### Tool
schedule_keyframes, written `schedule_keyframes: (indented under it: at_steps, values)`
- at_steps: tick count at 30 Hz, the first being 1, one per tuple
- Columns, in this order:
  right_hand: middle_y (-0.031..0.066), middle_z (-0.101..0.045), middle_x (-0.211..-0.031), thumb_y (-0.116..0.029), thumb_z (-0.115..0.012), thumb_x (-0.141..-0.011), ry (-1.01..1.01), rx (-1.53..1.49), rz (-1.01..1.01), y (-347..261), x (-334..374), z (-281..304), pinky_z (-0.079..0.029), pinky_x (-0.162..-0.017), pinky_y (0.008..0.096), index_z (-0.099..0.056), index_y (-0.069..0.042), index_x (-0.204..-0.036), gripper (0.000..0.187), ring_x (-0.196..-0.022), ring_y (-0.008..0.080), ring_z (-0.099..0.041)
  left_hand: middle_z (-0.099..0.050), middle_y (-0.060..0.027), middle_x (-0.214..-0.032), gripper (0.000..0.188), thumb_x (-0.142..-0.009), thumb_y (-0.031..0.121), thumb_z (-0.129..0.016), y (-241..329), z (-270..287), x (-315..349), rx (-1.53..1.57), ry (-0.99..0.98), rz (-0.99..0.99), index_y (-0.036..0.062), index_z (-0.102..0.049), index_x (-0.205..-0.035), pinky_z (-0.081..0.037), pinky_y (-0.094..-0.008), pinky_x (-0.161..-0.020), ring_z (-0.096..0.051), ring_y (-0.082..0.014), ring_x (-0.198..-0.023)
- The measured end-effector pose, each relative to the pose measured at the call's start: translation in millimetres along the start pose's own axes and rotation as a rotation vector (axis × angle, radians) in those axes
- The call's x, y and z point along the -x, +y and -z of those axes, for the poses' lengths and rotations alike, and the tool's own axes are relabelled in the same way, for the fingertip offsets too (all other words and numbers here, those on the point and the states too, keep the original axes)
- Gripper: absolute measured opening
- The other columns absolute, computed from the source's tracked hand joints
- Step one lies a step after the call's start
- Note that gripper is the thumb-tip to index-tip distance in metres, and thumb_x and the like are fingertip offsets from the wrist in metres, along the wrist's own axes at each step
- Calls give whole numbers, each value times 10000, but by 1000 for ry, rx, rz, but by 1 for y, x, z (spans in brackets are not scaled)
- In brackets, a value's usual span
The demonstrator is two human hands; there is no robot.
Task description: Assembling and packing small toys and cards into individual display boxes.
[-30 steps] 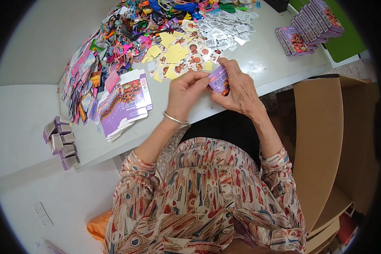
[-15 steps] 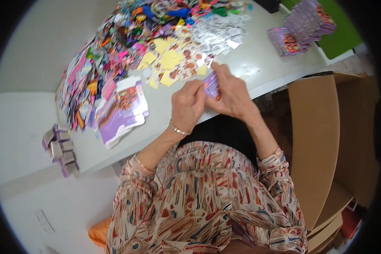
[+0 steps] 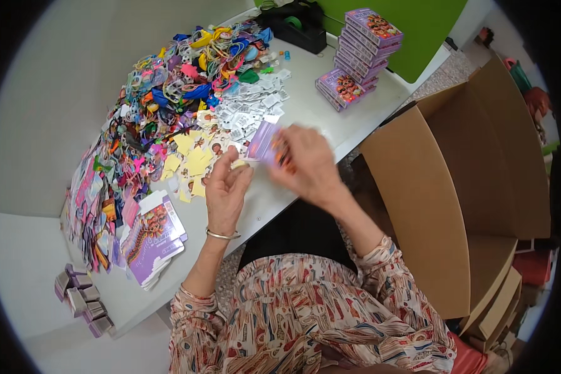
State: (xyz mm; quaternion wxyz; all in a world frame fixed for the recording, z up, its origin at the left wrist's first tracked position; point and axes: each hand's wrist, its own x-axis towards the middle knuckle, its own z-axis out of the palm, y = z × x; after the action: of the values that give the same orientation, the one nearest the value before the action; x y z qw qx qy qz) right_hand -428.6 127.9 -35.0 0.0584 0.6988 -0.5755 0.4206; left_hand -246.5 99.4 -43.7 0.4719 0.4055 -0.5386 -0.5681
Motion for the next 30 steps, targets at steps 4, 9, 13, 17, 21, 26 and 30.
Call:
schedule_keyframes:
  at_steps: [4, 9, 13, 17, 21, 26, 30]
  values:
    - [118, -574, -898, -250, -722, -698, 223, 366, -62, 58, -40, 34, -422, -753, 416, -579, -51, -998, 388, -847, 308, -531, -582, -103, -1207, 397, -886, 73, -649, 6, 13, 12, -174, -56, -51, -18, -533, -1255, -495, -289, -885, -589, -171, -1050]
    - [126, -608, -999, -351, -681, -782, 30, 646, -108, 135, -45, 22, -436, -818, 453, -622, -55, -1040, 396, -924, 343, -552, -647, -90, -1114, 375, -859, 96, -673, -3, 36, 41, -340, -38, -62, 19, -582, -1215, -495, -308, -870, -618, -179, -1012]
    - [151, -608, -1096, -371, -651, -833, 39, 808, 26, 169, -35, 14, -436, -848, 464, -646, -70, -1021, 355, -1012, 337, -558, -658, -85, -1089, 330, -850, 95, -681, 17, 60, 58, -489, 72, -46, 21, -609, -1164, -490, -297, -860, -618, -171, -996]
    - [157, -624, -1110, -319, -651, -873, -4, 729, -69, 111, -44, 48, -452, -866, 427, -650, -34, -1042, 332, -1032, 352, -570, -668, -93, -1057, 272, -844, 88, -686, 33, 100, 74, -494, 140, -105, 17, -633, -1101, -483, -301, -865, -619, -172, -979]
    - [186, -612, -1146, -329, -468, -976, -316, -444, -33, -43, -32, 50, -416, -961, 376, -607, 57, -1134, 439, -1070, 297, -582, -665, -119, -1086, 266, -836, 99, -695, 41, 158, 96, -728, 299, -195, 12, -639, -1081, -467, -330, -886, -620, -211, -1011]
    - [245, -597, -1113, -573, -438, -916, -643, -1948, 138, -167, 19, 77, -449, -882, 462, -584, 98, -1063, 702, -1047, 387, -563, -634, -168, -1136, 394, -801, 229, -736, 33, 212, 89, -971, 351, -168, 21, -631, -1118, -422, -379, -957, -589, -307, -1076]
    - [233, -523, -1294, -674, -665, -732, -1085, -2537, 259, -167, -20, 70, -294, -1046, 627, -493, 113, -1252, 959, -1141, 371, -537, -437, -219, -1358, 683, -708, 496, -745, 31, 218, 60, -1524, 185, -306, 101, -574, -1237, -291, -538, -1030, -389, -428, -1255]
